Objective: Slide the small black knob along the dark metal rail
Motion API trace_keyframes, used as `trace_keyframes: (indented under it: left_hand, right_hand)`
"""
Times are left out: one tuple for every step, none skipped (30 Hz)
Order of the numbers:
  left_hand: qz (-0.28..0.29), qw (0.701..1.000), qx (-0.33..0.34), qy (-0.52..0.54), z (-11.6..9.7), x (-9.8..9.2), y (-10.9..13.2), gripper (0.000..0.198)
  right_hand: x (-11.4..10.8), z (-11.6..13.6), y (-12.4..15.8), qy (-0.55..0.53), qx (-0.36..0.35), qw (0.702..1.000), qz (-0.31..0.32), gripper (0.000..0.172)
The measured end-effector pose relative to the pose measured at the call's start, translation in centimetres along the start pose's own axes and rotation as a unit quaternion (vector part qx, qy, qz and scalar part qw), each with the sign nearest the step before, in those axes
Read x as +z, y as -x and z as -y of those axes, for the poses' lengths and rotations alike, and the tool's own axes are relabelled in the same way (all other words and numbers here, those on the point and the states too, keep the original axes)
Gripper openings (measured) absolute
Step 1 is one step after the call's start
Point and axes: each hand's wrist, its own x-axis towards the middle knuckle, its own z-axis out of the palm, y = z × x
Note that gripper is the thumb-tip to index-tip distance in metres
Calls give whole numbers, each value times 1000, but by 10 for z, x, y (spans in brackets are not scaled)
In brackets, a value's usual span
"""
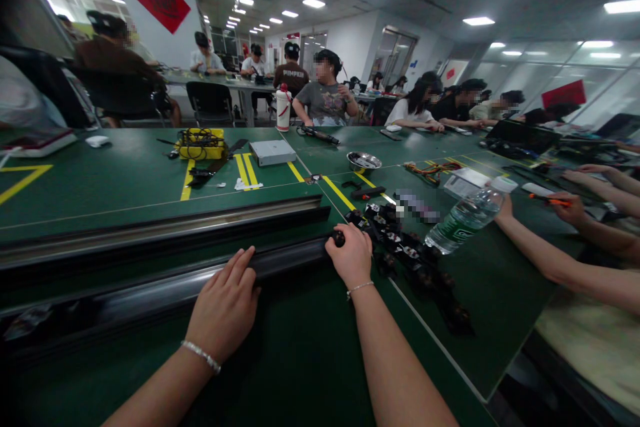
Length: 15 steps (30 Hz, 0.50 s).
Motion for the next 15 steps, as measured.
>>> trace_keyframes:
  left_hand:
    - [2, 1000, 0, -2, 0, 0, 0, 18]
    - [4, 1000, -1, -4, 0, 0, -1, 18]
    - [4, 1000, -2, -4, 0, 0, -1, 18]
    - [3, 1000, -1, -3, 0, 0, -1, 18]
    - [3, 1000, -1, -2, -1, 0, -1, 17]
    - [2, 1000, -1, -1, -1, 0, -1, 17]
    - [1, 1000, -1, 1, 0, 0, 0, 17]
    - [-1, 1000, -1, 3, 0, 0, 0, 17]
    - [-4, 1000, -1, 5, 0, 0, 0, 17]
    - [-7, 1000, -1, 7, 0, 0, 0, 17]
    - [-8, 1000, 0, 7, 0, 0, 0, 17]
    - [-8, 1000, 0, 7, 0, 0, 0, 17]
    - [-6, 1000, 0, 5, 0, 0, 0, 17]
    - [-5, 1000, -1, 5, 0, 0, 0, 17]
    - [-4, 1000, -1, 5, 0, 0, 0, 17]
  right_hand:
    - [0, 0, 0, 0, -2, 1000, -1, 25]
    - [1, -1, 0, 0, -4, 1000, -3, 25]
    - [1, -1, 0, 0, -5, 1000, -5, 24]
    - [1, -2, 0, -1, -7, 1000, -7, 24]
    - [1, -2, -1, -2, -9, 1000, -9, 24]
    - [2, -2, -1, -4, -11, 1000, -11, 24]
    - [2, -3, -1, -6, -13, 1000, -14, 24]
    - [2, -3, -1, -9, -15, 1000, -16, 24]
    - [2, -4, -1, -12, -17, 1000, -17, 24]
    - [2, -4, -1, -14, -18, 1000, -19, 25]
    - [2, -5, -2, -14, -18, 1000, -20, 25]
    - [2, -6, -2, -15, -18, 1000, -20, 26]
    - [2, -6, -2, -14, -17, 1000, -19, 26]
    - [2, -7, -2, -13, -17, 1000, -18, 27]
    - [2, -7, -2, -12, -18, 1000, -18, 29]
